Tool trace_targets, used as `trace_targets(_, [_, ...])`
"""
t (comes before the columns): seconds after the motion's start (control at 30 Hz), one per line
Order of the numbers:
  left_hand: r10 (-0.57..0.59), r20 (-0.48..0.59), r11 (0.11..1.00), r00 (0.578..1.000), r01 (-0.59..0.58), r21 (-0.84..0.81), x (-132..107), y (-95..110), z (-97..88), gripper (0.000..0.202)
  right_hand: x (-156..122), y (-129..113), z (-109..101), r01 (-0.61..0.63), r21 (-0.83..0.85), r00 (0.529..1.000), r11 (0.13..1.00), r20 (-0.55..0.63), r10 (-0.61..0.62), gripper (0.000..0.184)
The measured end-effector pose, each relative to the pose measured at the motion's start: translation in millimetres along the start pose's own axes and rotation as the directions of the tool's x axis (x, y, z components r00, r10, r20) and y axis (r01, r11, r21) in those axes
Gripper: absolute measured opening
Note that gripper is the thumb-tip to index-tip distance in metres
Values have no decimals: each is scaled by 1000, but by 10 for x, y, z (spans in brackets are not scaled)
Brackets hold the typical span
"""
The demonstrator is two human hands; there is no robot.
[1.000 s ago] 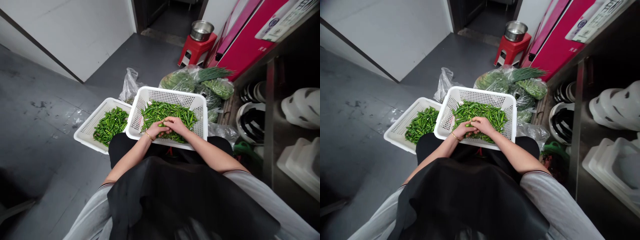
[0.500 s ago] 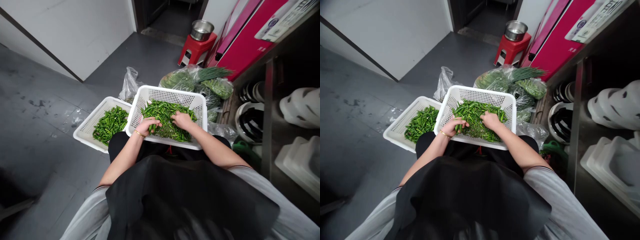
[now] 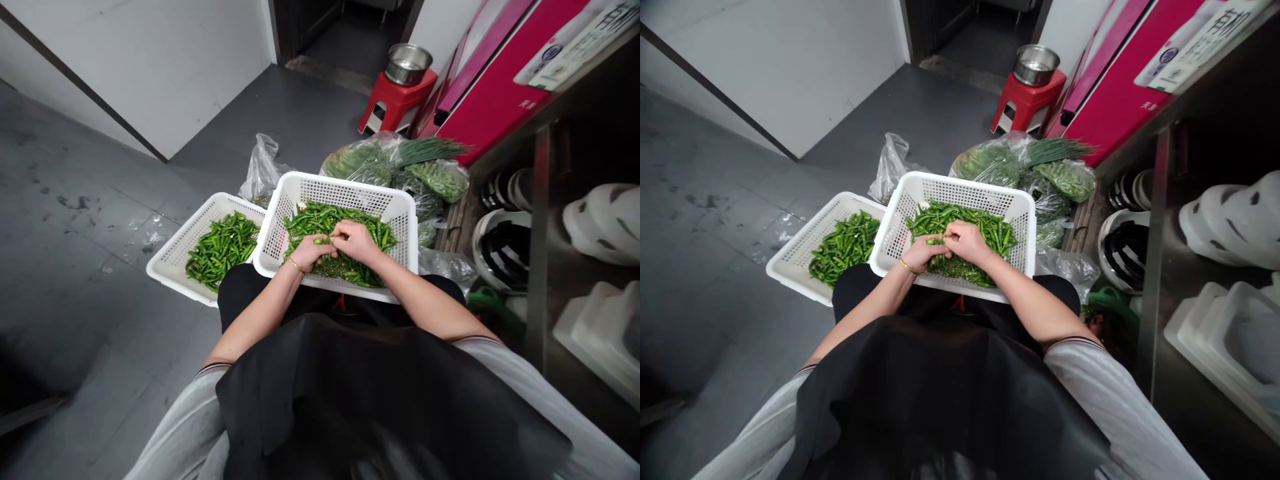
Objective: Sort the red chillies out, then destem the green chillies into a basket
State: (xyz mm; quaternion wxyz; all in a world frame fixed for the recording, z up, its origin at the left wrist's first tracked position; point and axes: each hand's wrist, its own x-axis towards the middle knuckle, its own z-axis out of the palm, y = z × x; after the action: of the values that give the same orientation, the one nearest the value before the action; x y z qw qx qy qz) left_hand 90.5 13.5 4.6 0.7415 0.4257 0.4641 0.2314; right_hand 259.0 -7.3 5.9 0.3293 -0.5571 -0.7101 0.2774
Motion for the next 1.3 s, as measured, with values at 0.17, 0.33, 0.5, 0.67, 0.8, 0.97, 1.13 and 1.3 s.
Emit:
trace_targets(0.17, [-113,-20,983,993,109,-150,-99,-22,-185,32,174,185,129,-174,-428,985,887,-88,150,18])
trace_targets(0.33, [-51,-109,972,993,24,-233,-148,10,-391,33,521,455,326,-238,-682,886,691,140,443,40])
trace_targets(0.5, [-32,-154,955,988,-15,-295,-94,18,-445,32,549,573,122,-250,-645,863,722,191,469,24])
trace_targets(0.67, [-42,-85,953,996,15,-301,-6,-37,-404,29,451,668,-66,-248,-534,911,808,155,381,23])
trace_targets(0.8, [-34,-44,973,998,23,-231,10,-93,-374,28,546,676,229,-272,-606,880,747,156,448,28])
trace_targets(0.97, [-48,-125,970,991,16,-243,-1,-88,-419,31,517,629,307,-336,-427,856,840,235,462,11])
trace_targets(1.13, [-7,-105,988,994,-9,-151,70,-48,-276,37,296,331,87,-492,250,856,834,315,410,17])
trace_targets(1.3, [-1,-15,990,1000,-1,-142,99,16,-136,38,253,-81,116,-128,218,990,968,92,110,23])
